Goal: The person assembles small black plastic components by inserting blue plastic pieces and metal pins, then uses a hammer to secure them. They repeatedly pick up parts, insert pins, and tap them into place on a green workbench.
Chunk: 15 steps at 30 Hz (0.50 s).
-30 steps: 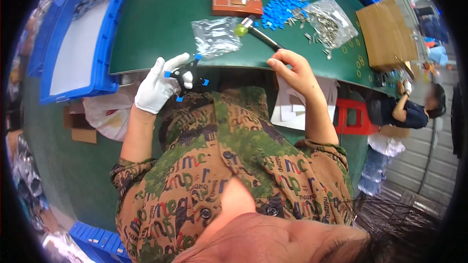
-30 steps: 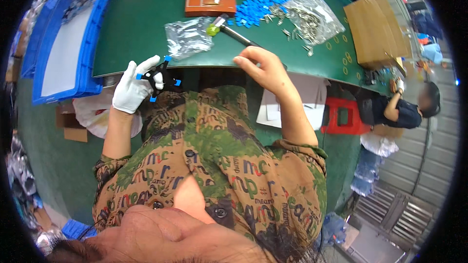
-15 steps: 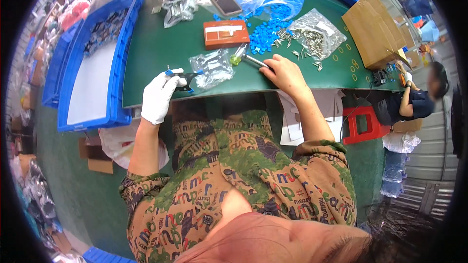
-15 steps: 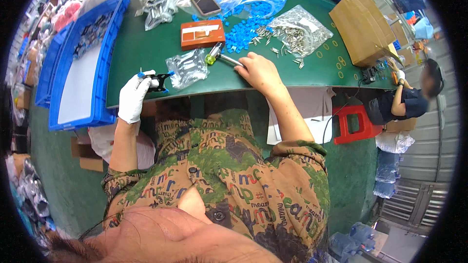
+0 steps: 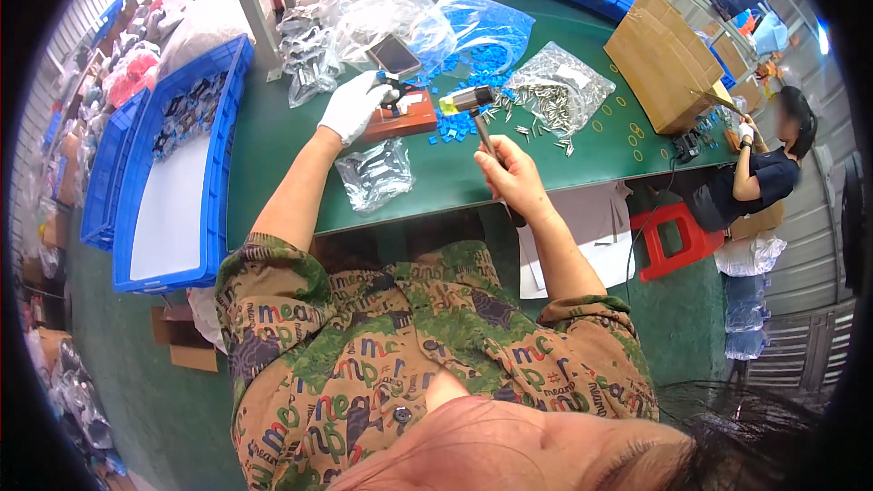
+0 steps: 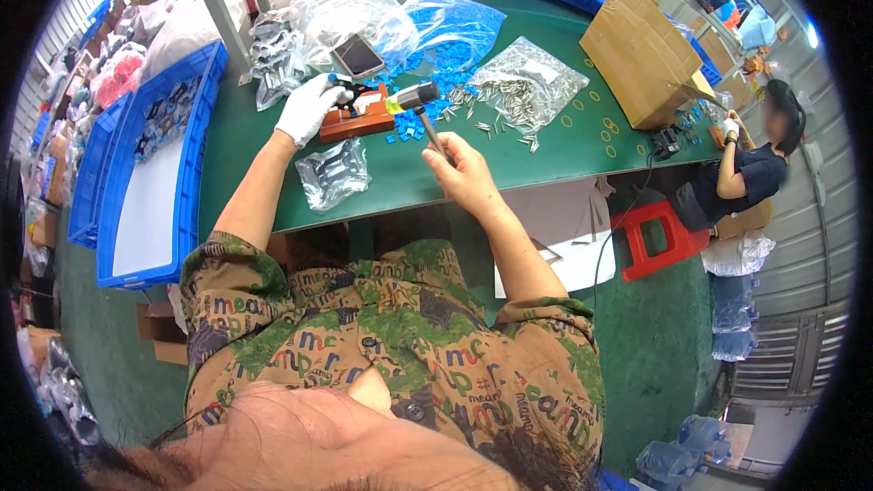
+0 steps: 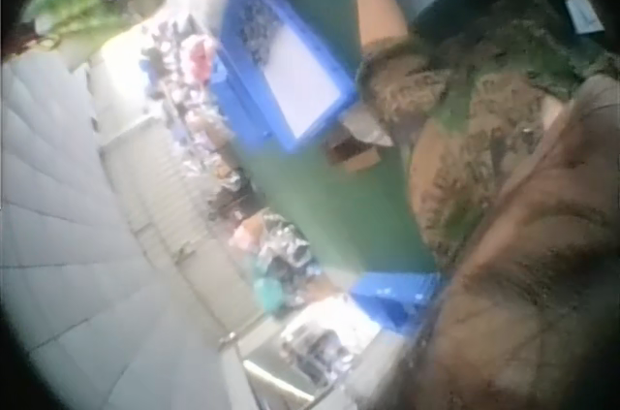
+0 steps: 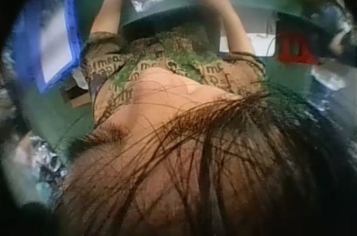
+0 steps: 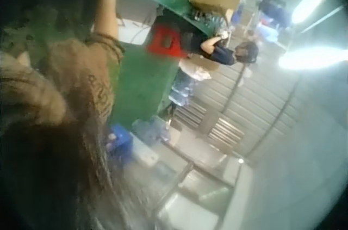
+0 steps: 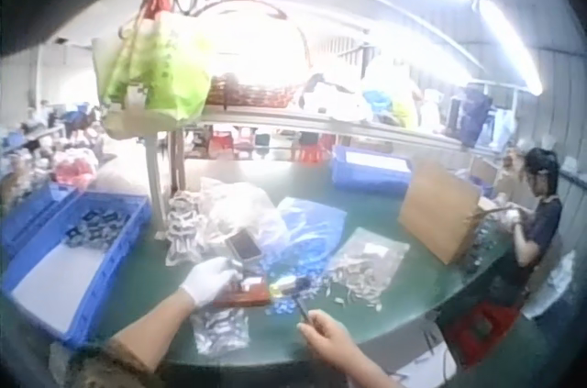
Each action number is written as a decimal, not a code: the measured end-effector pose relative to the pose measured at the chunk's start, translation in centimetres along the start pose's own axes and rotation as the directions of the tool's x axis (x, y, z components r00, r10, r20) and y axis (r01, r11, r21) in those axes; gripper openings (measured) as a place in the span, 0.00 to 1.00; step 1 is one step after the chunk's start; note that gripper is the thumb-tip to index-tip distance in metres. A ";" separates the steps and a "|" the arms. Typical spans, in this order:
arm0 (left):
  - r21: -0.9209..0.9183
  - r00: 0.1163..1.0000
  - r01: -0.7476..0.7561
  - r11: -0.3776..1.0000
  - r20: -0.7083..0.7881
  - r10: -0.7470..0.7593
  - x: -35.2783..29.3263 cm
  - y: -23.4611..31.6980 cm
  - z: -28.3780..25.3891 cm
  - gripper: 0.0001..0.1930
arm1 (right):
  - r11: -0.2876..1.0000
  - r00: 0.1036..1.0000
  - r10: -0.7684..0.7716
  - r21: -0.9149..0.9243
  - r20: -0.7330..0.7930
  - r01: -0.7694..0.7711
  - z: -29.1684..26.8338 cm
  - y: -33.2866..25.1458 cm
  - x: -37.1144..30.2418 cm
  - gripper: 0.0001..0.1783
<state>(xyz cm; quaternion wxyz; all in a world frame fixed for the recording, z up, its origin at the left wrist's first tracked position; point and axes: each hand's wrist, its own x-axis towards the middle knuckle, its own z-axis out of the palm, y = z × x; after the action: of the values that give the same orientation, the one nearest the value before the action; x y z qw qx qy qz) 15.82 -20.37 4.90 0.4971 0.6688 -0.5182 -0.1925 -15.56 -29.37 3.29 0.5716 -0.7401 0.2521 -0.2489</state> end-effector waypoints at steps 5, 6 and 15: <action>0.093 0.995 -0.030 0.995 0.098 0.020 1.0 0.0 -0.7 0.17 | 0.993 1.000 -0.014 0.113 0.019 0.012 0.7 -0.8 1.9 0.13; 0.113 0.994 -0.033 0.993 0.112 0.020 1.1 0.0 -0.6 0.17 | 0.995 0.996 -0.088 0.043 -0.001 0.088 0.8 -1.3 2.4 0.16; 0.189 0.992 -0.076 0.979 0.110 0.056 1.2 -0.2 -0.3 0.15 | 0.789 0.828 -0.556 -0.360 -0.074 0.498 0.4 -8.9 7.9 0.22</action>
<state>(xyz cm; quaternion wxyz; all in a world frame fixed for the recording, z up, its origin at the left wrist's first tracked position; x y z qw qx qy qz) 16.65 -21.30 5.16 0.4086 0.6852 -0.5816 -0.1592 -8.55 -32.32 12.48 0.3244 -0.8397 0.1219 -0.4181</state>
